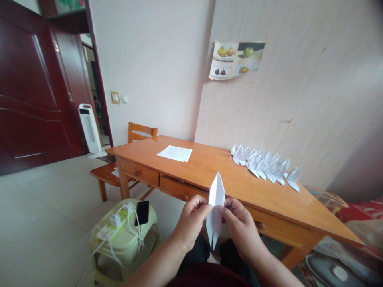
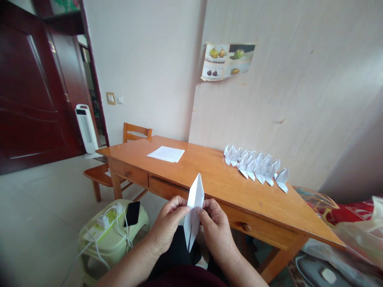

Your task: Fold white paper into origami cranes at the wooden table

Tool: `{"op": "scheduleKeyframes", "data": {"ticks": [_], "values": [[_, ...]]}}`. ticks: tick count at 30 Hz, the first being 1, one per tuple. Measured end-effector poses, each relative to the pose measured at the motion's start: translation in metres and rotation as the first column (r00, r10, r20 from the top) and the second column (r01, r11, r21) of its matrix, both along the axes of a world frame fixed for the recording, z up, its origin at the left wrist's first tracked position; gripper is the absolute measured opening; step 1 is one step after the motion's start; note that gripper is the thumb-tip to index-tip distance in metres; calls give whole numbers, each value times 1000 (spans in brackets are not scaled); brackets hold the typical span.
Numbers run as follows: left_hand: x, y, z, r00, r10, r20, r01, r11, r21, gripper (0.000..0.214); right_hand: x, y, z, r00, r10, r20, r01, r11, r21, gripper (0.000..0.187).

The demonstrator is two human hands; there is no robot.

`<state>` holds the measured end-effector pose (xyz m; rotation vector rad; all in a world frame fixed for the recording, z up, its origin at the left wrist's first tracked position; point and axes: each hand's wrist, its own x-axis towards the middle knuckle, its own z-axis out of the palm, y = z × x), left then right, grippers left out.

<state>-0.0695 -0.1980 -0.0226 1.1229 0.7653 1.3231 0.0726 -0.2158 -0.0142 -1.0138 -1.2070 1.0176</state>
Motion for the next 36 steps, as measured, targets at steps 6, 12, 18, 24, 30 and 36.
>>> {"op": "scheduleKeyframes", "data": {"ticks": [6,12,18,24,30,36], "values": [[-3,3,-1,997,37,73,-38,999,7,16,-5,-3,8,999,-3,-32,2,1000,-30,25],[-8,2,-2,990,-73,123,81,995,-63,26,-16,-7,17,998,14,-67,-17,999,-44,29],[-15,0,-5,991,-86,106,94,993,-71,24,-17,-6,11,993,87,-74,-88,996,-14,32],[-19,-4,0,992,-77,97,81,996,-42,27,-14,-6,6,993,113,-19,-114,993,-24,35],[-16,-7,7,984,-99,146,105,994,-33,28,-12,-8,5,996,93,-5,-93,996,-12,39],[-13,-8,12,954,-188,233,217,971,-105,28,-9,-7,3,992,124,7,-124,992,31,38]]}}
